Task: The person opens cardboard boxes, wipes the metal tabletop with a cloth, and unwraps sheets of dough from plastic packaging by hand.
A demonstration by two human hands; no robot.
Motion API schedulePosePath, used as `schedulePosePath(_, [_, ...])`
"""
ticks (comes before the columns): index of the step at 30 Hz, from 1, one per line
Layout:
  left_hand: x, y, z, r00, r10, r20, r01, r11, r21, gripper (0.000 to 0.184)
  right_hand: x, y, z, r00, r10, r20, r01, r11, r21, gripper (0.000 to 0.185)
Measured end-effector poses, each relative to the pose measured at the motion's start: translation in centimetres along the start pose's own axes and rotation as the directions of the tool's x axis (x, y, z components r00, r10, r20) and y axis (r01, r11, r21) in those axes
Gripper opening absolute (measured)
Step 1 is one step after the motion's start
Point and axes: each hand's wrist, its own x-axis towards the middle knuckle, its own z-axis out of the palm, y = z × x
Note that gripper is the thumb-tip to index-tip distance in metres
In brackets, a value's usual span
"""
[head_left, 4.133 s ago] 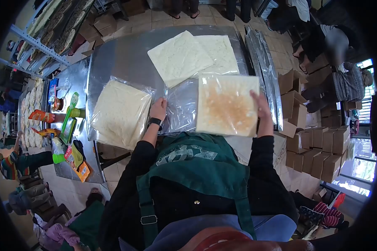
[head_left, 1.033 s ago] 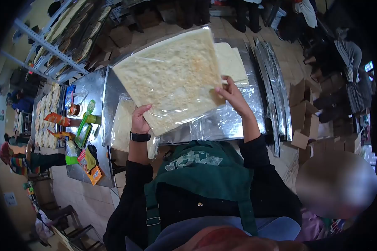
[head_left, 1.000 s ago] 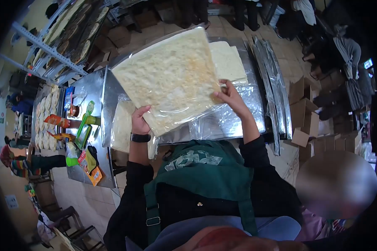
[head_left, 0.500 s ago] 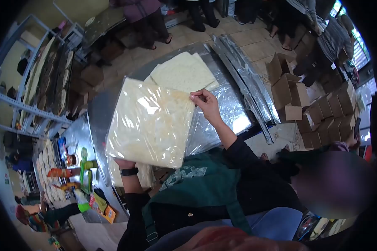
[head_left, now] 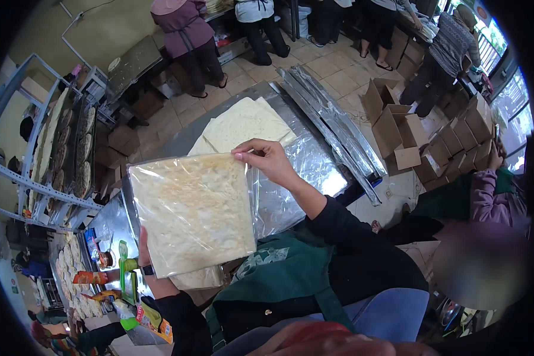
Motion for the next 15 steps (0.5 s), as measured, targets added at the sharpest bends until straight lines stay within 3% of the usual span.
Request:
schedulePosePath(2, [0.2, 0.5, 3.6, 0.986, -0.093, -0.14, 0.082, 0.994, -0.078, 0.065, 0.4, 0.4, -0.2, 0.985, -0.166, 0.038, 0.165, 0.986, 0.028, 0.013])
schedulePosePath(4, [0.6, -0.7, 1.4, 0.981, -0.07, -0.179, 0.055, 0.995, -0.087, 0.062, 0.2, -0.4, -1.7, 0.971, -0.186, 0.151, 0.182, 0.982, 0.04, 0.008])
schedulePosePath(6, [0.5, -1.2, -0.2, 0.976, -0.036, -0.214, 0.024, 0.998, -0.06, 0.063, 0.2, 1.2, -3.5, 0.963, -0.224, 0.148, 0.174, 0.941, 0.289, 0.008])
schedulePosePath(8, [-0.4, -2.1, 0.7, 0.986, 0.059, -0.158, -0.074, 0.993, -0.094, 0.063, -0.3, 0.7, -3.4, 0.996, 0.047, -0.078, 0.008, 0.808, 0.589, 0.014])
schedulePosePath(11, [-1.5, -3.1, 2.3, 0.976, 0.194, -0.102, -0.197, 0.98, -0.029, 0.064, -1.2, 4.2, -4.9, 0.944, 0.197, -0.266, -0.129, 0.959, 0.254, 0.021])
schedulePosePath(12, [-1.9, -3.2, 2.6, 0.968, 0.234, -0.09, -0.234, 0.972, 0.012, 0.065, -1.5, 4.7, -4.3, 0.951, 0.241, -0.193, -0.2, 0.957, 0.21, 0.024])
schedulePosePath(15, [-3.1, -3.2, 2.4, 0.972, 0.174, -0.155, -0.153, 0.979, 0.137, 0.066, -2.6, 5.9, -1.6, 0.941, 0.339, -0.009, -0.339, 0.94, 0.022, 0.034])
